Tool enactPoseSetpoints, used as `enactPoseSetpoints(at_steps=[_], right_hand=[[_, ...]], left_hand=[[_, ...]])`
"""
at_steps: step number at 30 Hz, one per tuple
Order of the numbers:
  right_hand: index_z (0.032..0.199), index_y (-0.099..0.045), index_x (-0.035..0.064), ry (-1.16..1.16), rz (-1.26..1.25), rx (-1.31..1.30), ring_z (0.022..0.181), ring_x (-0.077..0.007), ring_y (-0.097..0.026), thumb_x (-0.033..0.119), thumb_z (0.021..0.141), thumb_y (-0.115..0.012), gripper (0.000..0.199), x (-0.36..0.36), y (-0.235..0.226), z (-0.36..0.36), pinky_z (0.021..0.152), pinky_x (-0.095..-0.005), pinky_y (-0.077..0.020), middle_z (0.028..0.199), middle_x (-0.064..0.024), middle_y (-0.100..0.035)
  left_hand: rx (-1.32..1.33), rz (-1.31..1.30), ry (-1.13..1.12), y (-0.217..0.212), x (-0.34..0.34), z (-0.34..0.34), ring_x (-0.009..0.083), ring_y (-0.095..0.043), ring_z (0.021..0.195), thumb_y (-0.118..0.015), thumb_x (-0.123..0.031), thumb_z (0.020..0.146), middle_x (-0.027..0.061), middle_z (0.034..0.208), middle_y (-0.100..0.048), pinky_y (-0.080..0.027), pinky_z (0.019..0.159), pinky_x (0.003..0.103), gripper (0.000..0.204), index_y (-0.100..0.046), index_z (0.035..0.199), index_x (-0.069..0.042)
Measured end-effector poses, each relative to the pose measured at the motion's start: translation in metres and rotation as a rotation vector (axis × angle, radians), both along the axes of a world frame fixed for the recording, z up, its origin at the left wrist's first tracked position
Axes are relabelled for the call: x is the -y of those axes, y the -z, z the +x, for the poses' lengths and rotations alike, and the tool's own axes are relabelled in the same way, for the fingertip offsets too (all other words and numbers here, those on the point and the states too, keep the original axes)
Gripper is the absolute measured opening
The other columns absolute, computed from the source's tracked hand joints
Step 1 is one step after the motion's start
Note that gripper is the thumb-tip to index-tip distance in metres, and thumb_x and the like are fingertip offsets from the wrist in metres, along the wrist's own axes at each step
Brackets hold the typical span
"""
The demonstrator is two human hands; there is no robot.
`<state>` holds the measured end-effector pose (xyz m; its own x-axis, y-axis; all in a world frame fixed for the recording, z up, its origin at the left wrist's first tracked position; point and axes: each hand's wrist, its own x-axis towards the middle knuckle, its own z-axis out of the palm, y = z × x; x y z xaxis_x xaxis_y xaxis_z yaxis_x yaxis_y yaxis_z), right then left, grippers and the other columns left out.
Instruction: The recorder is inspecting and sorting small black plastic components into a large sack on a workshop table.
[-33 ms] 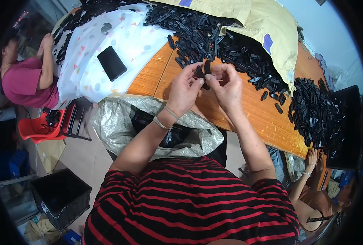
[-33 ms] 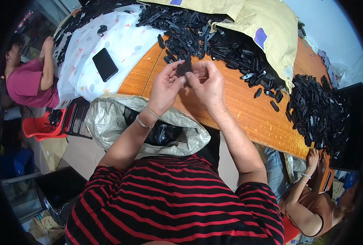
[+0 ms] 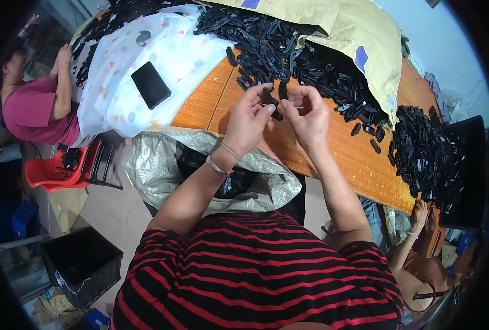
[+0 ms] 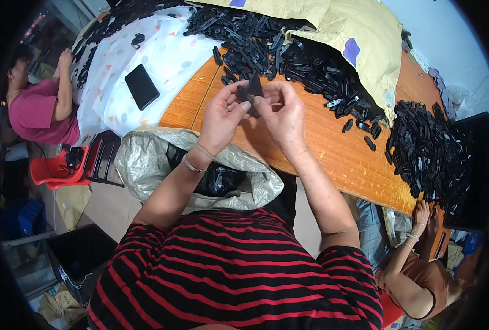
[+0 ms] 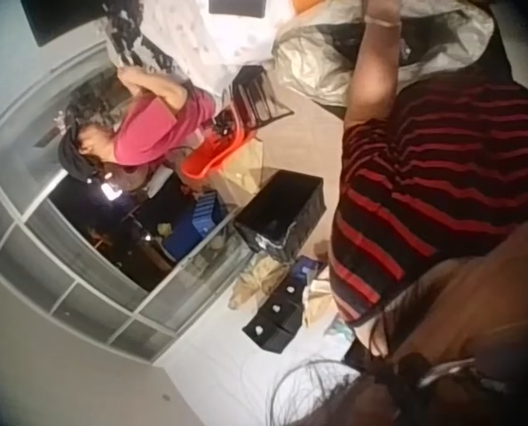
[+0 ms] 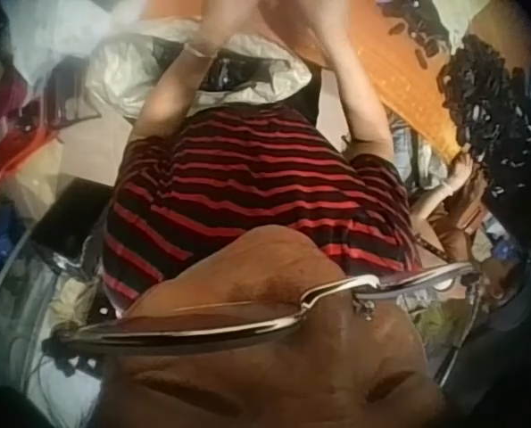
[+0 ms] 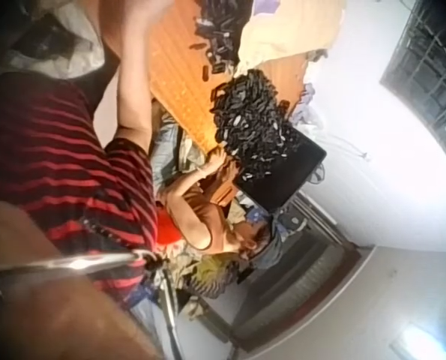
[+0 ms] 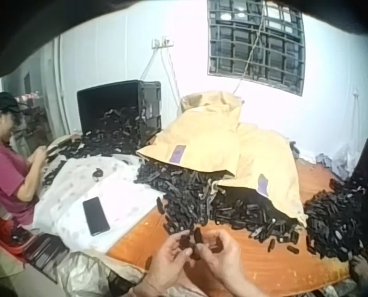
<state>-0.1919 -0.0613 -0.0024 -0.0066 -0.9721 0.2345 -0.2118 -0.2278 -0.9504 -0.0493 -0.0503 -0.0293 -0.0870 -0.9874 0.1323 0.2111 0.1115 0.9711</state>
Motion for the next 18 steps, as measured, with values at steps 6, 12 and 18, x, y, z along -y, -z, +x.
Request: enactPoseSetpoints(at_steps=[6, 12, 18], right_hand=[[0.107, -0.065, -0.0001, -0.036, -0.157, -0.236, 0.082, -0.0092, -0.061, -0.001, 0.08, -0.069, 0.027, -0.007, -0.002, -0.003, 0.069, -0.0241, -0.0538, 0.09, -0.0034, -0.064], [0.098, -0.066, -0.0005, -0.062, -0.162, -0.279, 0.078, -0.0119, -0.063, -0.001, 0.078, -0.07, 0.021, -0.004, 0.006, -0.001, 0.067, -0.0247, -0.0541, 0.087, -0.0065, -0.063], [0.092, -0.065, -0.0004, -0.061, -0.246, -0.36, 0.078, -0.0186, -0.065, -0.001, 0.076, -0.071, 0.018, -0.007, 0.012, 0.001, 0.068, -0.028, -0.0542, 0.085, -0.0099, -0.063]], left_hand=[[-0.123, 0.113, -0.028, -0.004, 0.005, 0.007, 0.0087, -0.061, 0.089, -0.055, 0.005, 0.09, 0.0065, 0.106, -0.061, -0.052, 0.073, 0.022, 0.036, -0.048, 0.125, 0.001], [-0.117, 0.087, -0.022, -0.002, 0.004, 0.008, 0.0087, -0.061, 0.089, -0.056, 0.007, 0.088, 0.0072, 0.105, -0.061, -0.051, 0.073, 0.021, 0.036, -0.048, 0.122, 0.0], [-0.117, 0.03, -0.061, 0.005, -0.003, 0.006, 0.0116, -0.062, 0.094, -0.057, 0.007, 0.088, 0.009, 0.106, -0.06, -0.052, 0.078, 0.024, 0.039, -0.047, 0.125, 0.001]])
